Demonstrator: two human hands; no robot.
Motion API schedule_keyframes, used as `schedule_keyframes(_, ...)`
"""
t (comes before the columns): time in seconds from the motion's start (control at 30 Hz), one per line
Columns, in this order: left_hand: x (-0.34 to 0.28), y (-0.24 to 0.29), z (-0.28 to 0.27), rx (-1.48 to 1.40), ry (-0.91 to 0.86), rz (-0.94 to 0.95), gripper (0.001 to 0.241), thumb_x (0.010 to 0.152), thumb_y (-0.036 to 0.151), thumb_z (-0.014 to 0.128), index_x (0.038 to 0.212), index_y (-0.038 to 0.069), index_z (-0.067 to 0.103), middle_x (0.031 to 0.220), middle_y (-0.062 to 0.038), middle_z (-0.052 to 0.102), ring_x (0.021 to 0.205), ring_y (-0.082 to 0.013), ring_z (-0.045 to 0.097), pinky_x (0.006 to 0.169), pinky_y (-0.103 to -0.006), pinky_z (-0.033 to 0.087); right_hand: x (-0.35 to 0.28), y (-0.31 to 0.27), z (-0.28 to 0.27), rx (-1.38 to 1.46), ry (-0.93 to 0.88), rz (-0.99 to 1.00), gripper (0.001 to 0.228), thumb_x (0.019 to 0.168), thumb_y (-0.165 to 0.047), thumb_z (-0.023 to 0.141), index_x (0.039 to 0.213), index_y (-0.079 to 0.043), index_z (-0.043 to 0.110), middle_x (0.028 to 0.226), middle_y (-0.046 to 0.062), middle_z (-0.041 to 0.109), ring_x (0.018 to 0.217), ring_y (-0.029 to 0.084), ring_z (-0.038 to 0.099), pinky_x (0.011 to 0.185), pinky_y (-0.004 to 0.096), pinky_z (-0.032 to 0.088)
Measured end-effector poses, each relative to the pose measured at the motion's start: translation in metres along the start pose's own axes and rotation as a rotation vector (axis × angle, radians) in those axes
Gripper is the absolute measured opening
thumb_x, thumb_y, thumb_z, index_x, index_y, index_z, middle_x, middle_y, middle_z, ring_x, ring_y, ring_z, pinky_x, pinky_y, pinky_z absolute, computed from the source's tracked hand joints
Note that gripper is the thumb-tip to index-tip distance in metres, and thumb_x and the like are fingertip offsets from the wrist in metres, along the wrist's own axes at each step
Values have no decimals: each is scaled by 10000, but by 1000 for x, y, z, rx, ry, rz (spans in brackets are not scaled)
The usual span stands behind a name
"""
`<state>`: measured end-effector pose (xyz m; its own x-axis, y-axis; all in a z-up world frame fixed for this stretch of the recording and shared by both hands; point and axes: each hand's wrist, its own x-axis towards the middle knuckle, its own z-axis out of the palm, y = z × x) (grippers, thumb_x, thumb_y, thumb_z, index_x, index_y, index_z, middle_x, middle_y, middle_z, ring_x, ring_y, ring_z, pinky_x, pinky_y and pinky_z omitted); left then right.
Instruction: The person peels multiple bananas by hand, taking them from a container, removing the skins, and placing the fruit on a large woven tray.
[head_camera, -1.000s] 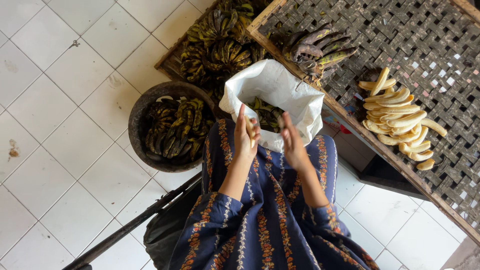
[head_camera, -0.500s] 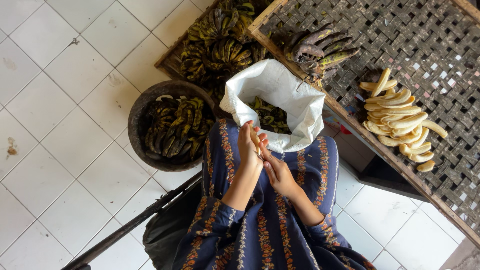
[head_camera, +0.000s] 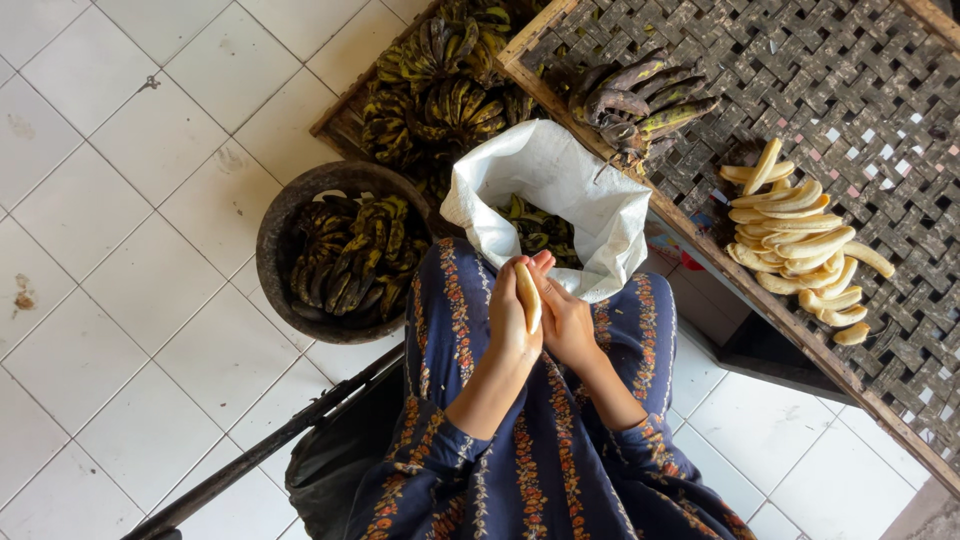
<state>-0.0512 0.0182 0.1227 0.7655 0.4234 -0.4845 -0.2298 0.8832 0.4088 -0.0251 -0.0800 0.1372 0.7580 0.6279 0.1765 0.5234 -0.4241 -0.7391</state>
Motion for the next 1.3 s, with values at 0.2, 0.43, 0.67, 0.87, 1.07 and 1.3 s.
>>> schedule_keyframes(0.2, 24, -21, -25, -116, -104, -158, 377, 1071, 280, 364, 1275, 55, 587, 1182, -87, 674, 1188, -220, 603, 1088, -367, 480, 24, -12, -16, -582, 178, 56, 487, 977, -172, 651, 1461, -198, 602, 909, 94, 678, 750, 284, 694, 622, 417, 534)
schedule_keyframes(0.43, 45, -52, -62, -163, -43, -223, 263, 1099, 333, 525, 1268, 134, 553, 1042, -25, 574, 952, -160, 563, 916, -381, 528, 5, -5, -41, 59, 24, 101, 549, 900, -269, 735, 1385, -47, 604, 916, 129, 681, 713, 260, 677, 674, 374, 545)
schedule_keyframes(0.67, 29, -53, -35, 414, -167, -369, 445, 1020, 355, 505, 1437, 200, 508, 1237, 0, 617, 1070, -132, 567, 848, -296, 447, -17, 95, -46, 344, 416, 450, 194, 1000, -154, 633, 1100, -12, 720, 805, 78, 690, 558, 96, 511, 474, 253, 368)
schedule_keyframes(0.87, 29, -27, -38, 305, -385, -462, 446, 1037, 276, 507, 1438, 90, 563, 1258, -88, 675, 1078, -185, 648, 932, -352, 501, -36, 239, -175, -679, 1087, 593, 170, 1132, -190, 694, 1001, -82, 713, 848, 23, 721, 622, 77, 616, 470, 219, 490)
schedule_keyframes(1.07, 36, -16, -41, 203, -353, -454, 440, 1012, 261, 535, 1415, 88, 572, 1259, -84, 674, 1071, -186, 650, 955, -346, 499, -52, 305, -241, -922, 838, 1115, 352, 890, -162, 723, 1239, -156, 676, 1144, 177, 643, 814, 262, 644, 650, 419, 545)
schedule_keyframes(1.3, 46, -11, -42, 175, -319, -408, 449, 1002, 259, 547, 1417, 87, 574, 1260, -87, 667, 1074, -187, 639, 956, -343, 497, 38, 303, -207, -479, 607, 839, 263, 970, -74, 661, 1233, -75, 669, 1177, 135, 636, 865, 152, 626, 703, 245, 549)
